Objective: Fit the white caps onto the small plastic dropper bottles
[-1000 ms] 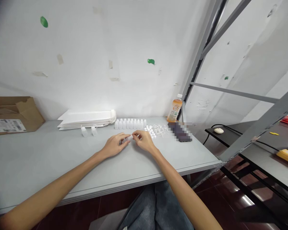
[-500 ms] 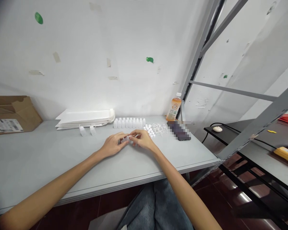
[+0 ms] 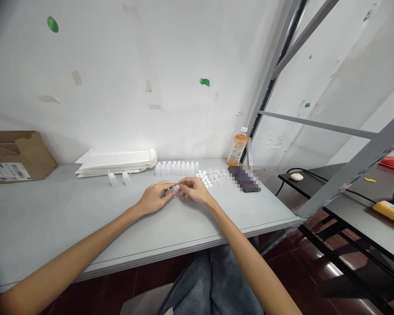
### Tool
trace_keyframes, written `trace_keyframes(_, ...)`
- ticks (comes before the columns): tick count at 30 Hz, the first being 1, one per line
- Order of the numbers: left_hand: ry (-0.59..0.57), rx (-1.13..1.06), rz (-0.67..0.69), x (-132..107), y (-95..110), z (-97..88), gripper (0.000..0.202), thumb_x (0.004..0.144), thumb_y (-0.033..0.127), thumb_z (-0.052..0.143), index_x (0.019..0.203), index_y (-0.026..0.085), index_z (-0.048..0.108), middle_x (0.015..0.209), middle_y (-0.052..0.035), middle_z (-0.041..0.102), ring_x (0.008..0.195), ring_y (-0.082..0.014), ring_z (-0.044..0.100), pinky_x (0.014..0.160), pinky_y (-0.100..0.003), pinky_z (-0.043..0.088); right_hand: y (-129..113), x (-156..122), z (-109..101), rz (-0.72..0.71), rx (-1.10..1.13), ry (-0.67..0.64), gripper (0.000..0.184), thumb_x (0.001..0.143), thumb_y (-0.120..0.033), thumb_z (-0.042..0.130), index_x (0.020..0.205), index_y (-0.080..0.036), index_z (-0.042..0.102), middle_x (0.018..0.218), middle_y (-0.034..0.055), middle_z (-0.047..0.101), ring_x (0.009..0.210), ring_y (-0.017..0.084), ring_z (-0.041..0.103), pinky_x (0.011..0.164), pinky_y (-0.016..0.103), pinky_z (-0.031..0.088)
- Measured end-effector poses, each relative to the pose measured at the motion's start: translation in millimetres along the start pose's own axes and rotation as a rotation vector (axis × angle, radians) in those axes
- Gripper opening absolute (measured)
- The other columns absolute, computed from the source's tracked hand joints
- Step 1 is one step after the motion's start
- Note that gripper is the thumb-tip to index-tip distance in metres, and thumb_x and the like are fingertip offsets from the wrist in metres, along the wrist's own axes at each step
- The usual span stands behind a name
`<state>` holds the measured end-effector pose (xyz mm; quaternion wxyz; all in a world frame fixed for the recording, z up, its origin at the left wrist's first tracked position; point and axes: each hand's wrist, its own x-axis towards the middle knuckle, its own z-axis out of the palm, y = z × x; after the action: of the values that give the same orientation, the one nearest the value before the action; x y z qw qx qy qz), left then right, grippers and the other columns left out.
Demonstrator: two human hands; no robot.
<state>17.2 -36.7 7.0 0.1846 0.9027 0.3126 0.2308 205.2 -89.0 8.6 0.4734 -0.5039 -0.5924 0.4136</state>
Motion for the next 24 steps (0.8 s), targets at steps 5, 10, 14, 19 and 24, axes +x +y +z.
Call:
trace_keyframes(5,0.014,-0.006,-0.026,-0.3,0.0,0.4,0.041,0.088,0.038,0.05,0.126,0.029,0.061,0.1,-0.0002,0.069,0.074,-0.0159,0.061,0.069,-0.028,0.045,-0.2,-0.4,-0.3,-0.007,-0.047,0.011,0.023,0.074,-0.032,0.068,0.088,-0.014,0.066,0.074,0.0056,0.069,0.053,0.013,0.062,0.04,0.02,0.041)
trace_keyframes(10,0.017,-0.038,-0.022,-1.2,1.4,-0.5,0.045,0.089,0.038,0.048,0.134,0.031,0.052,0.105,0.0007,0.07,0.073,-0.015,0.062,0.072,-0.029,0.047,-0.2,-0.4,-1.4,-0.002,-0.062,0.0,0.025,0.073,-0.035,0.068,0.087,-0.014,0.065,0.073,0.0051,0.069,0.054,0.014,0.063,0.041,0.021,0.042)
trace_keyframes(14,0.016,-0.069,-0.002,-2.1,2.5,-0.9,0.04,0.091,0.038,0.046,0.129,0.032,0.057,0.1,0.0009,0.071,0.07,-0.0143,0.062,0.068,-0.027,0.046,-0.5,0.0,-3.4,-0.002,-0.06,-0.029,0.027,0.075,-0.038,0.068,0.087,-0.014,0.067,0.075,0.0059,0.068,0.055,0.013,0.062,0.042,0.021,0.042)
trace_keyframes(19,0.049,-0.134,0.026,-2.6,0.7,1.9,0.035,0.091,0.038,0.049,0.12,0.029,0.066,0.096,-0.0004,0.073,0.07,-0.0143,0.061,0.064,-0.025,0.046,0.8,0.1,-4.7,-0.006,-0.057,-0.049,0.03,0.075,-0.04,0.067,0.087,-0.013,0.068,0.077,0.0071,0.069,0.055,0.014,0.063,0.041,0.021,0.042)
trace_keyframes(24,0.085,-0.2,0.036,-1.2,-1.6,4.5,0.034,0.088,0.039,0.053,0.115,0.025,0.07,0.089,-0.0015,0.074,0.063,-0.0131,0.06,0.064,-0.025,0.047,2.6,-0.1,-4.7,0.003,-0.048,-0.045,0.029,0.077,-0.037,0.066,0.089,-0.012,0.068,0.078,0.0079,0.069,0.055,0.014,0.063,0.041,0.02,0.043)
